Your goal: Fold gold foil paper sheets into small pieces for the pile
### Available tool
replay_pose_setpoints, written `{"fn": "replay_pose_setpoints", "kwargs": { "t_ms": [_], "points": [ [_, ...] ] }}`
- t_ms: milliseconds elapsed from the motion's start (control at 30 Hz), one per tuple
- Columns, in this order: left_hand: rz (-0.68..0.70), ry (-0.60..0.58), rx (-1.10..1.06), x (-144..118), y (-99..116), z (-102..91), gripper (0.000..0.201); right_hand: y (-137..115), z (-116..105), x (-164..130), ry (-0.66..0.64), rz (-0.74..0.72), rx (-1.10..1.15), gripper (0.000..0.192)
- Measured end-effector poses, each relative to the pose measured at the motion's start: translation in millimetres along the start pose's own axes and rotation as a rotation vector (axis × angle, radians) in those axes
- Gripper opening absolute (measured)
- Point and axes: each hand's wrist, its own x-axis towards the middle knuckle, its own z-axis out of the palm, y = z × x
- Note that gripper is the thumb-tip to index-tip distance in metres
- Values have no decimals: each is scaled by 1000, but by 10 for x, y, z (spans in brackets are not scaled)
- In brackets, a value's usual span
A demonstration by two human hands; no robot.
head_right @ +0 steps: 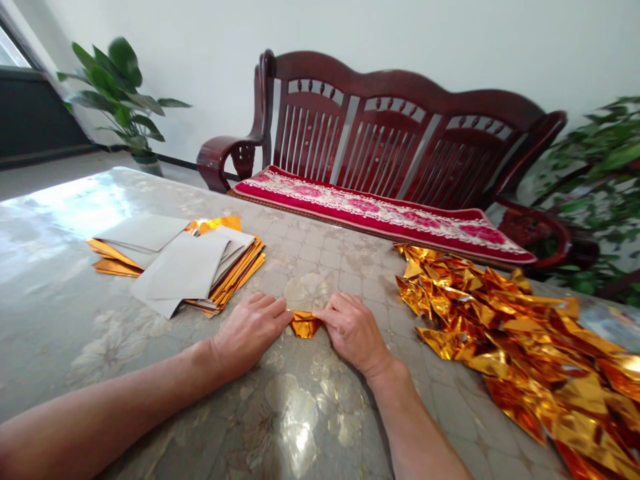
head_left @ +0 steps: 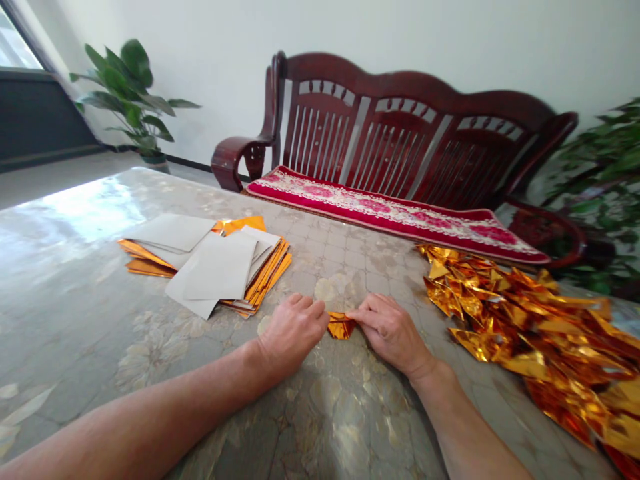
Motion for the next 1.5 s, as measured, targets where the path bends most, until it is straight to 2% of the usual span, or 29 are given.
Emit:
{"fn": "replay_pose_setpoints", "kwargs": {
  "t_ms": [267, 400, 500, 600, 733, 1000, 1133, 1367, 1500],
  "points": [
    [-12, -28, 190, -88, 279, 7, 22, -103, -84, 10, -26, 14, -42, 28],
    [-55, -12, 322, -138, 415, 40, 31, -170, -82, 44, -12, 110, -46, 19],
    [-43, 0, 328, -139, 426, 52, 30, -181, -39, 65, 4, 216, -42, 18],
    [3, 17, 245, -110, 359, 34, 23, -163, -15, 78, -10, 298, -27, 5],
    [5, 50, 95, -30, 207, -5, 16, -147, -33, 88, -68, 316, -29, 9],
    [-261, 48, -218, 141, -43, 7, 21, -151, -48, 91, -96, 264, -54, 15],
    [-287, 25, -270, 140, -72, 14, 32, -135, -50, 90, -104, 257, -53, 17],
    [-311, -5, -374, 173, -58, -18, 20, -144, -68, 86, -110, 264, -26, 20],
    [-408, -42, -524, 188, -32, 1, 14, -141, -81, 91, -99, 243, 33, 8]
  ]
}}
